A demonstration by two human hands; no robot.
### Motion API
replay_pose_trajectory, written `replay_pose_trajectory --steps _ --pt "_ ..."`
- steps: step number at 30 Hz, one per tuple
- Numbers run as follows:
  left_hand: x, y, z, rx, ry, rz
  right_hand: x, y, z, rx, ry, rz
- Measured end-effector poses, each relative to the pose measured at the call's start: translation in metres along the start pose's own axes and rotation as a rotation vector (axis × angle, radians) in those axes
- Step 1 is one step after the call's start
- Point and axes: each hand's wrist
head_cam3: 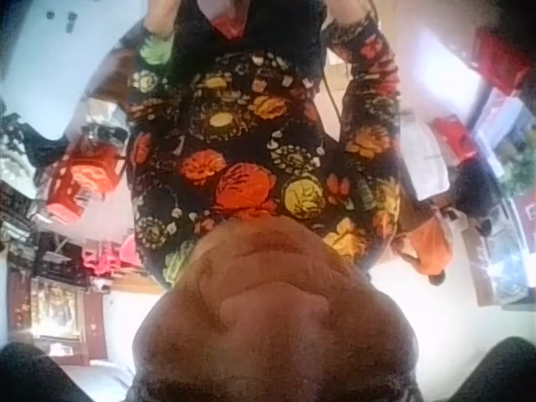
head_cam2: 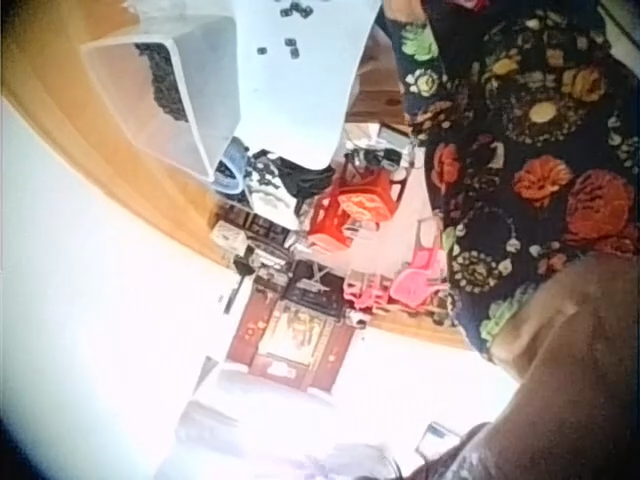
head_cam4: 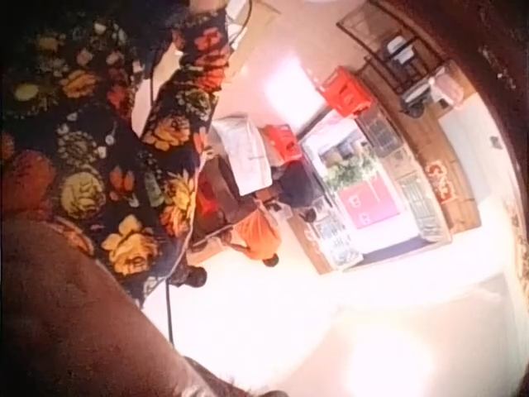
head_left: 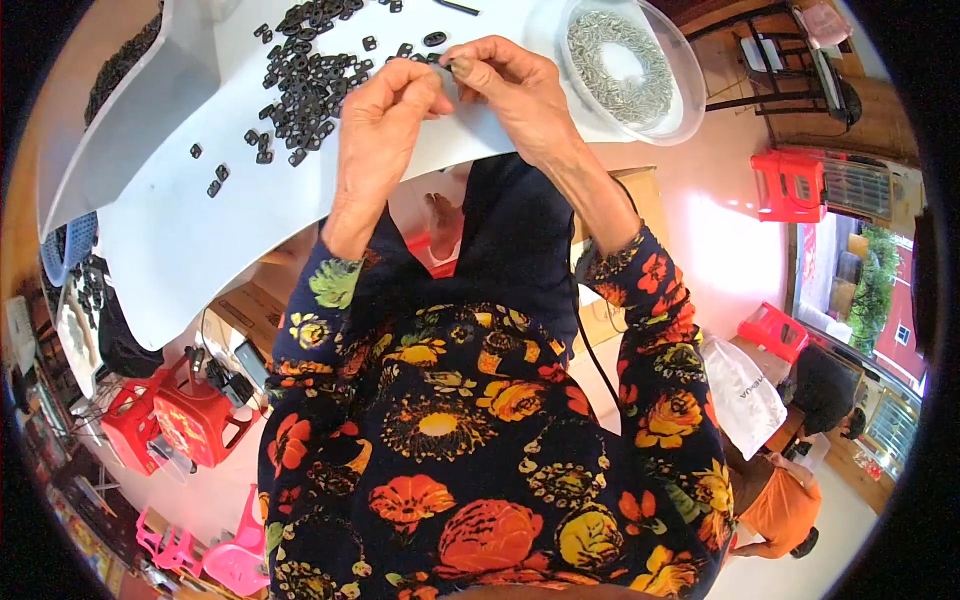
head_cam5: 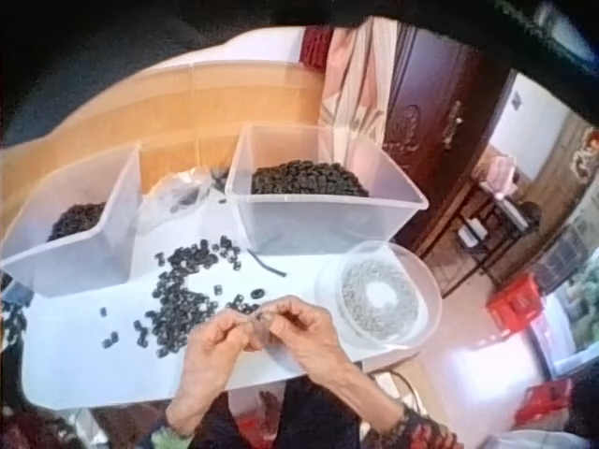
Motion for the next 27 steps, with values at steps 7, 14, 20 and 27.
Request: replay_pose_trajectory --steps 7,14,20,27 --pt "-0.065 0.012 0.019 -0.694 -0.001 -0.503 0.008 -0.002 0.005 -0.139 0.060 -0.020" --pt "-0.109 -0.006 0.023 -1.165 -0.405 -0.455 0.009 0.005 0.004 -0.115 0.048 0.100" --pt "-0.102 -0.009 0.022 -1.049 -0.288 -0.676 0.008 0.003 0.005 -0.107 0.061 0.131" --pt "-0.060 0.023 0.014 -0.685 -0.194 -0.391 0.007 0.004 0.005 -0.131 0.079 0.127"
Point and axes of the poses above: each hand's wrist, its own x-axis away from the middle knuckle, its own z-axis out of the back of the hand, y = z × x, and after that the axes turned 13 degrees about -x, right-handed
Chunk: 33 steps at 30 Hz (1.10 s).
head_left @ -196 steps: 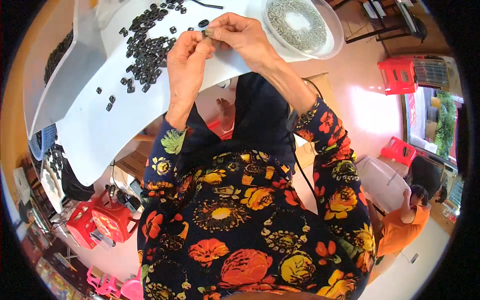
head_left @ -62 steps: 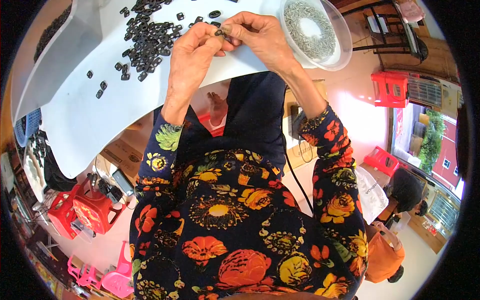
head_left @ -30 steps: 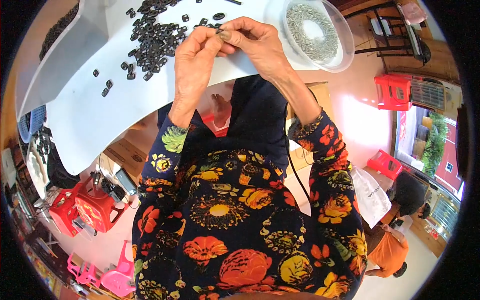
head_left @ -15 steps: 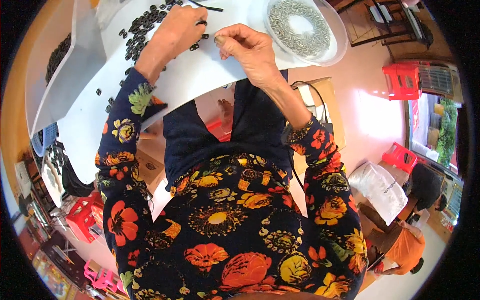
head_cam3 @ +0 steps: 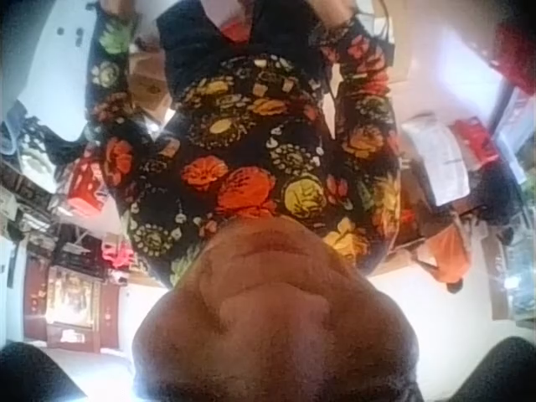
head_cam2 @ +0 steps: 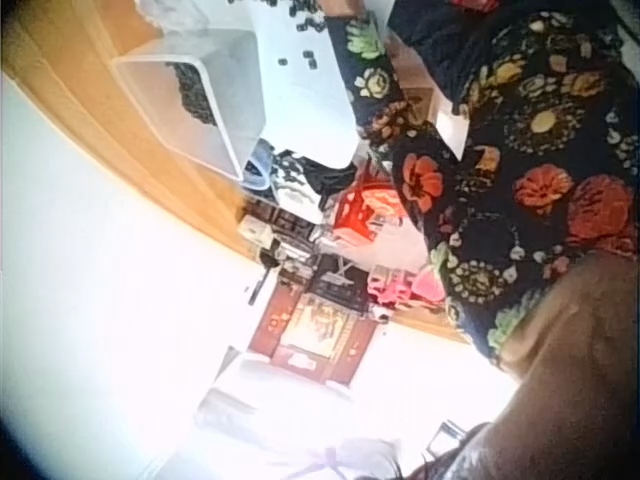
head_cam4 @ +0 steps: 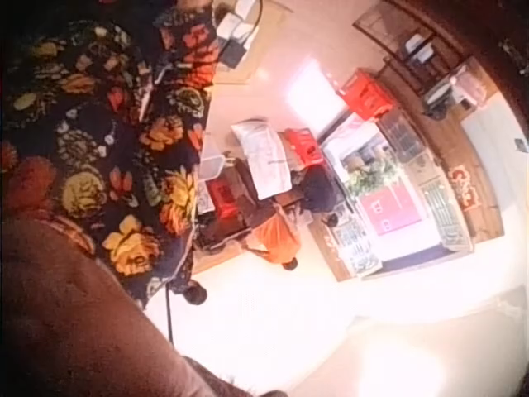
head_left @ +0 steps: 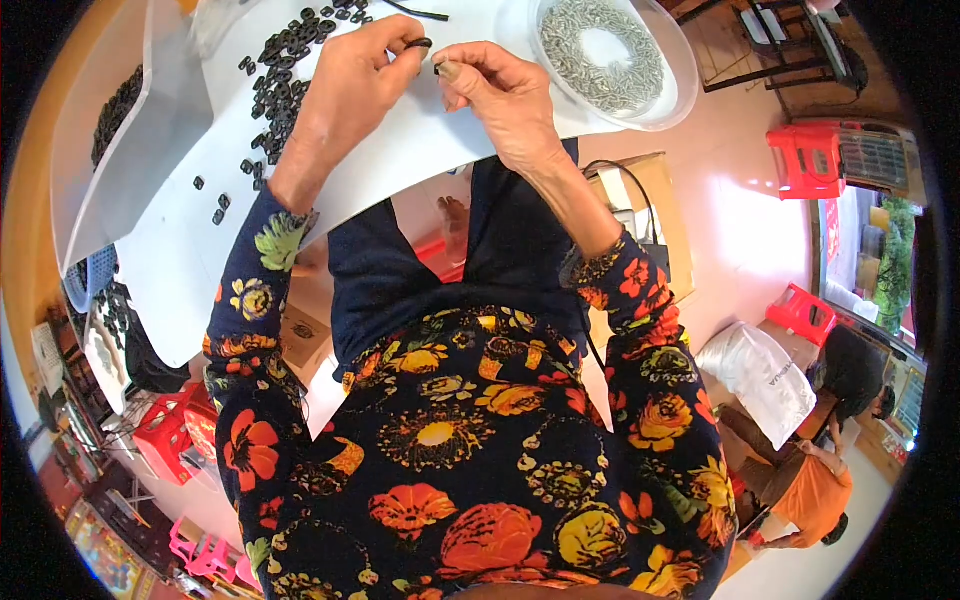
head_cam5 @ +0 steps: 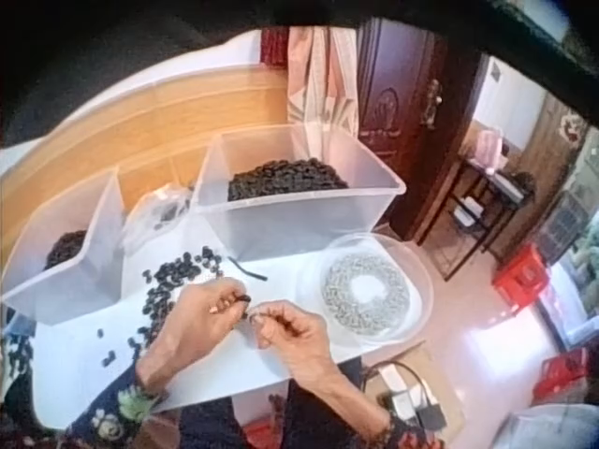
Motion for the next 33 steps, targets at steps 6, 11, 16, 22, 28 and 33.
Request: replay_pose_trajectory --steps 6,11,16,22,28,33 --pt "0.015 -0.001 0.000 0.958 -0.131 0.440 0.001 -0.003 -0.001 0.039 0.015 0.024" --pt "0.016 -0.016 -0.004 1.232 -0.219 0.475 0.002 0.000 0.000 0.080 -0.002 0.052" --pt "0.016 -0.016 -0.003 1.253 -0.302 0.469 0.001 -0.002 -0.006 0.053 -0.035 0.075" --pt "0.013 -0.011 -0.001 1.126 -0.309 0.436 0.002 -0.002 -0.004 0.148 -0.026 0.070" --pt "0.014 -0.020 -0.003 1.233 -0.364 0.455 0.003 -0.005 -0.006 0.129 -0.051 0.079" --pt "0.011 -0.015 0.001 1.073 -0.375 0.449 0.003 -0.004 -0.005 0.167 -0.064 0.077"
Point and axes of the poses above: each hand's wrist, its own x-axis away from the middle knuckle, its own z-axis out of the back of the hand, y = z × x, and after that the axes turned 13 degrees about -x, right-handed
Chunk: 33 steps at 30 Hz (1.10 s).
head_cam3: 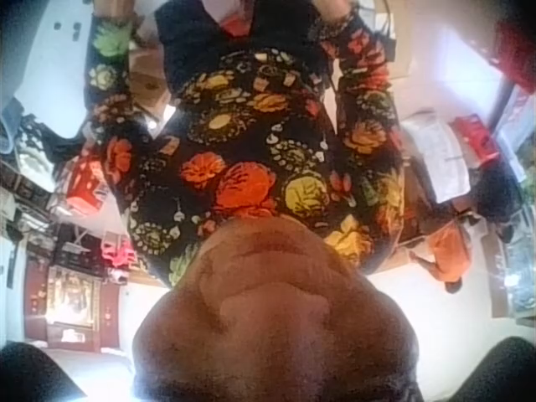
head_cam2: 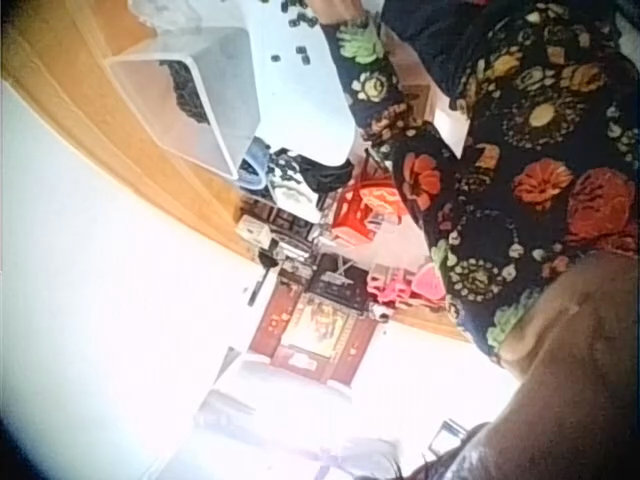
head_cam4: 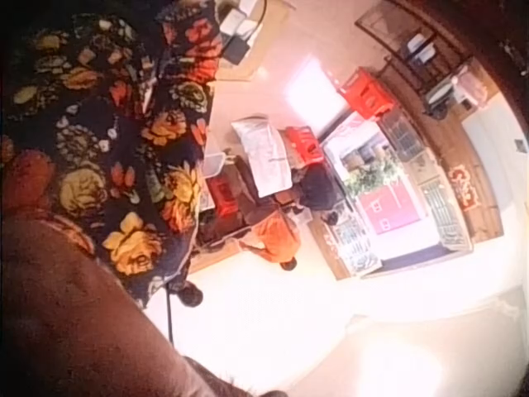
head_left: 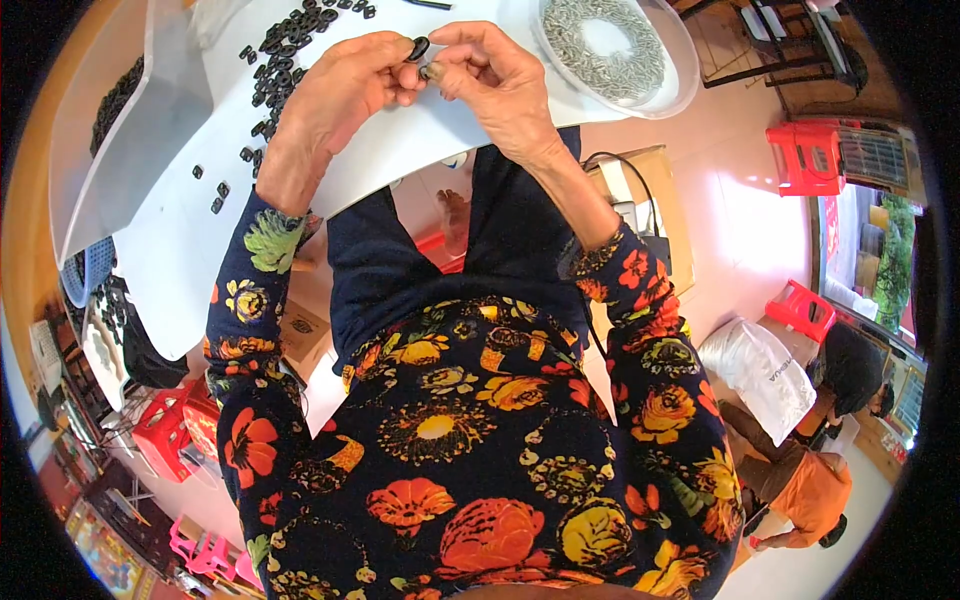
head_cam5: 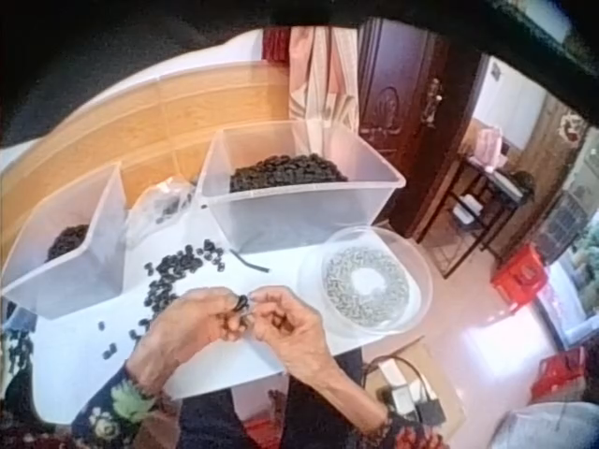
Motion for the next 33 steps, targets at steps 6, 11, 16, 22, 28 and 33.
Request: replay_pose_trajectory --steps 6,11,16,22,28,33 --pt "0.001 0.012 -0.006 -0.440 0.109 -0.029 0.000 -0.002 -0.002 0.051 0.015 0.006" --pt "0.000 0.015 -0.002 -0.609 0.070 -0.048 0.000 -0.002 -0.002 0.066 -0.002 0.023" --pt "0.000 0.019 0.001 -0.709 0.025 -0.094 0.001 -0.003 -0.005 0.062 -0.004 0.022" --pt "-0.002 0.022 0.002 -0.869 0.021 -0.213 0.001 -0.002 -0.004 0.073 -0.004 0.041" --pt "-0.002 0.014 0.003 -0.880 -0.030 -0.263 0.002 -0.003 -0.005 0.056 0.009 0.038" --pt "0.005 0.009 -0.012 -0.656 0.120 -0.226 0.002 -0.003 -0.005 0.042 0.018 0.040"
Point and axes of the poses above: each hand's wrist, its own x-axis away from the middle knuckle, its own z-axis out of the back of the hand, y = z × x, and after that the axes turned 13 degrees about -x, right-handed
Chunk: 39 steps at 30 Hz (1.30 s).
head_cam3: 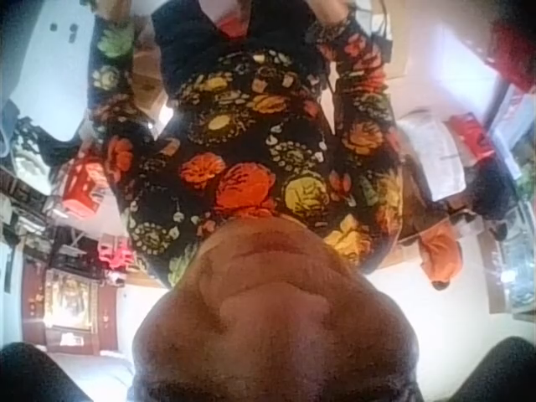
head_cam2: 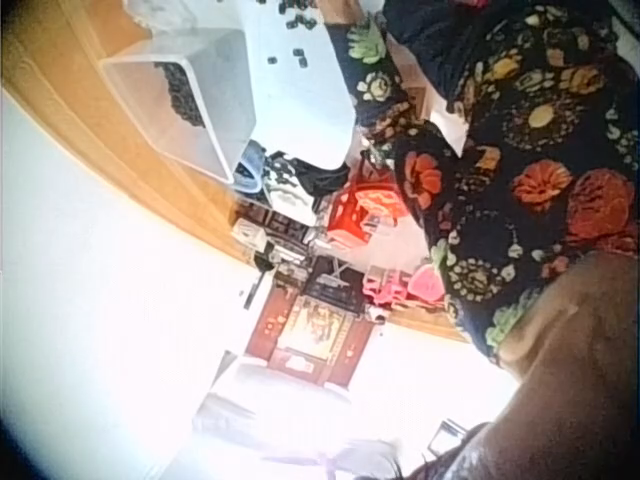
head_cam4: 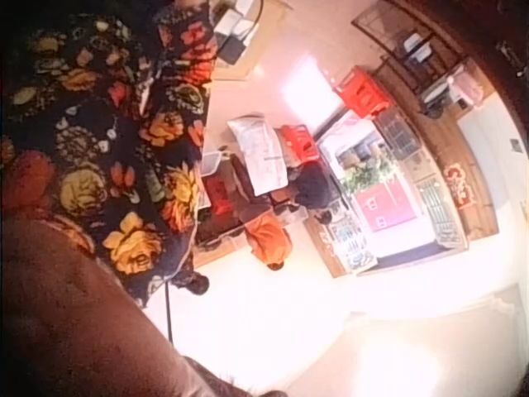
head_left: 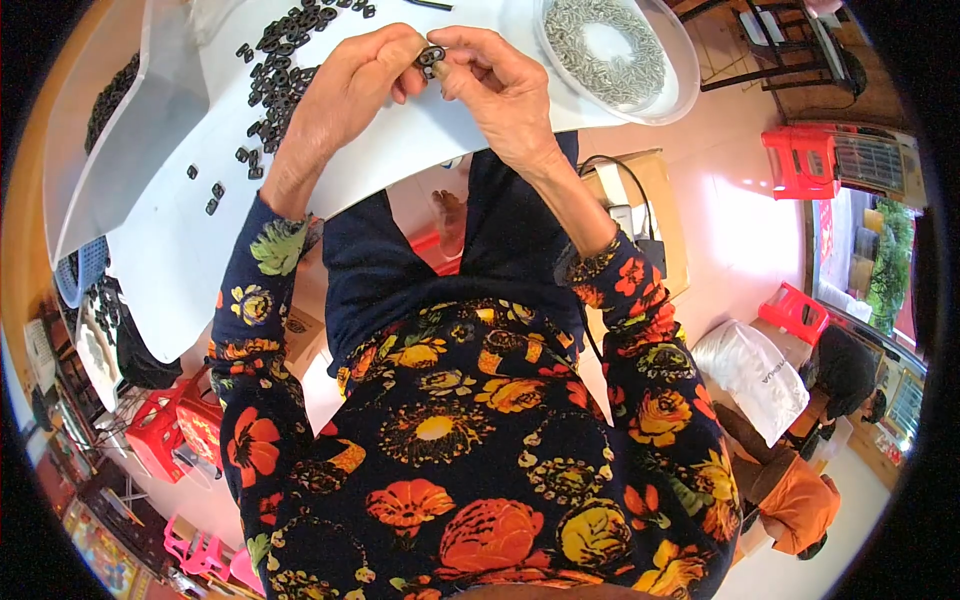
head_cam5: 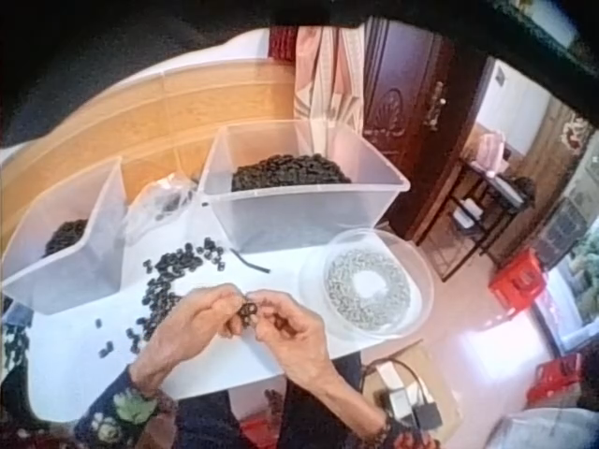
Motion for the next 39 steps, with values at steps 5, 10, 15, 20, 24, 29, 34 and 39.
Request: replay_pose_trajectory --steps 5,10,15,20,24,29,34,39 --pt "0.011 -0.005 -0.019 0.099 0.130 -0.004 0.000 0.000 0.001 -0.019 0.006 0.005" --pt "0.013 -0.008 -0.028 0.107 0.190 0.003 0.000 0.002 0.001 -0.008 -0.019 0.006" --pt "0.013 -0.002 -0.032 -0.005 0.286 0.017 0.000 0.000 0.001 -0.051 -0.054 -0.031" --pt "0.012 -0.010 -0.030 0.024 0.263 0.008 0.001 0.002 -0.001 -0.073 -0.057 -0.050" --pt "0.012 -0.014 -0.030 0.093 0.256 0.040 0.000 0.008 0.002 0.037 -0.075 -0.005" --pt "0.014 -0.017 -0.031 0.109 0.278 0.062 -0.004 0.003 0.005 0.255 -0.122 0.081" --pt "0.014 -0.013 -0.034 0.111 0.271 0.075 -0.007 0.001 0.005 0.434 -0.171 0.164" --pt "0.014 -0.015 -0.033 0.049 0.279 0.029 -0.006 -0.003 0.004 0.463 -0.190 0.167"
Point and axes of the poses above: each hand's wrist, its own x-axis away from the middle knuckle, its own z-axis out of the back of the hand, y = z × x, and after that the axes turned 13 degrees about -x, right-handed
